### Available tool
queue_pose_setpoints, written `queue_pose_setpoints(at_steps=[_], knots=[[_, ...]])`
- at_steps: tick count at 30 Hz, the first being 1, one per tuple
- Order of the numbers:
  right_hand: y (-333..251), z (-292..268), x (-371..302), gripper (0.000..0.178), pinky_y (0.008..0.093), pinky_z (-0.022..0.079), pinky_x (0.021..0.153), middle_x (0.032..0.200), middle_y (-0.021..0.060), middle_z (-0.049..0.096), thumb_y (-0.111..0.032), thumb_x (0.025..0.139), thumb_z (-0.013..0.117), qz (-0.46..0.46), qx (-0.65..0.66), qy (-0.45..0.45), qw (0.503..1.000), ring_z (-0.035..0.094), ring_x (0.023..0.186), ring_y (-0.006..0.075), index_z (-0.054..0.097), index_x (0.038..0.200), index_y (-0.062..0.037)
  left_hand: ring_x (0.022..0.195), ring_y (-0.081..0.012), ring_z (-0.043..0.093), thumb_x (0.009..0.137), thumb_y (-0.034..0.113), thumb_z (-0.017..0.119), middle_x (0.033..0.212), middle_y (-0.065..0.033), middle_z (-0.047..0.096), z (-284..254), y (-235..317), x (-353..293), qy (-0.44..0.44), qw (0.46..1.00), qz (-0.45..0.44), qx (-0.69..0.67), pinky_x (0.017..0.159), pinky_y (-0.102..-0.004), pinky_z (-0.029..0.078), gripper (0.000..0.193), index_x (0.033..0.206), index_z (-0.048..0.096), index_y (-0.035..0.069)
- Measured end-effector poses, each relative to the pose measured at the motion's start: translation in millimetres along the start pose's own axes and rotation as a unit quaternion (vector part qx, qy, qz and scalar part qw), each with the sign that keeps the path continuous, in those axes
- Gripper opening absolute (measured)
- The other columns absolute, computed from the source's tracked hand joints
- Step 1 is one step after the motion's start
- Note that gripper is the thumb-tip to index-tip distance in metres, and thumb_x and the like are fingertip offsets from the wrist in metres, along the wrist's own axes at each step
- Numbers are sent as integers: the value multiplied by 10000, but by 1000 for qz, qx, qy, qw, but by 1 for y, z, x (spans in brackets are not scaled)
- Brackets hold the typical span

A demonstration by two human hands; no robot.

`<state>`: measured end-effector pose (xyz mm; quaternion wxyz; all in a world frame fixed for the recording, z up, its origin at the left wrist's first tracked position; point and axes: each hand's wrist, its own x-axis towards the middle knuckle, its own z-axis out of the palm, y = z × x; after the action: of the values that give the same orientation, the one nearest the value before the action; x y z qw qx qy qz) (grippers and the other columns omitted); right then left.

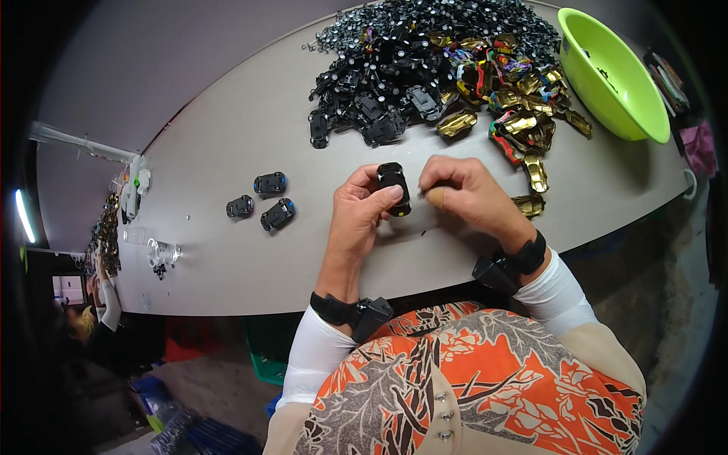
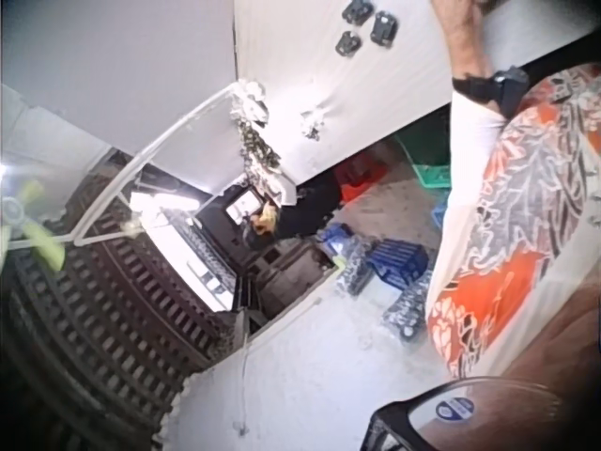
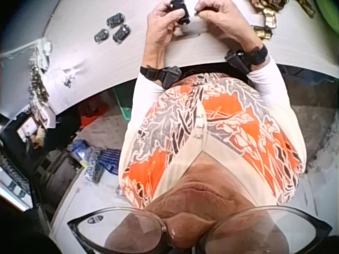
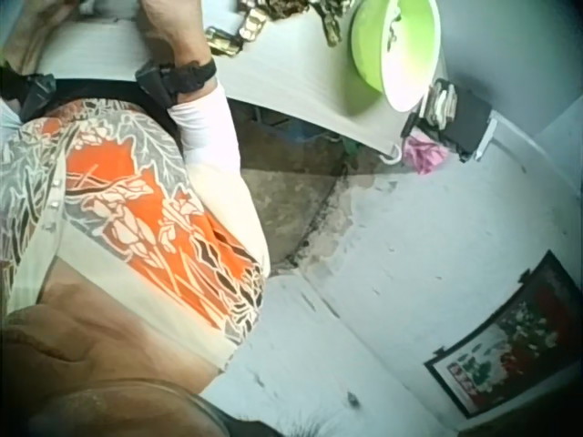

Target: The person assembles small toy cars by hand, picking up black chassis and gold-colored bodies from piles on a table, fitting them together, and placing the completed units aside. The process is repeated continuously with different colored bodies.

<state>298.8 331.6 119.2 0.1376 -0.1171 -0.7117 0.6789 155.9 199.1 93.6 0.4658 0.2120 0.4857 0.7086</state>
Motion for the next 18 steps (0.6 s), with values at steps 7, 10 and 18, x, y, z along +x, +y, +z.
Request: queue_pose_setpoints(at_steps=[7,10,18], knots=[[9,-5,1,80,196,406,597,769,-16,557,31,741,575,-64,63,64,994,493,665,43,597,814,5,675,-161,633,820,79,615,869,-120,638,10,7,-7,-94,993,-67,-26,618,-284,545,208,1006,546,15],[6,-7,-1,69,189,391,577,733,-33,549,9,738,600,-46,57,60,996,473,650,26,598,806,-2,655,-162,624,801,101,627,847,-126,638,8,7,-6,-96,993,-54,45,584,-260,522,242,1007,558,-6],[3,-4,-2,80,194,388,564,709,-22,555,-9,741,608,12,86,4,996,475,646,25,608,821,1,632,-68,533,800,79,633,800,-25,596,7,2,-9,-124,988,-40,79,530,-199,448,194,973,588,4]])
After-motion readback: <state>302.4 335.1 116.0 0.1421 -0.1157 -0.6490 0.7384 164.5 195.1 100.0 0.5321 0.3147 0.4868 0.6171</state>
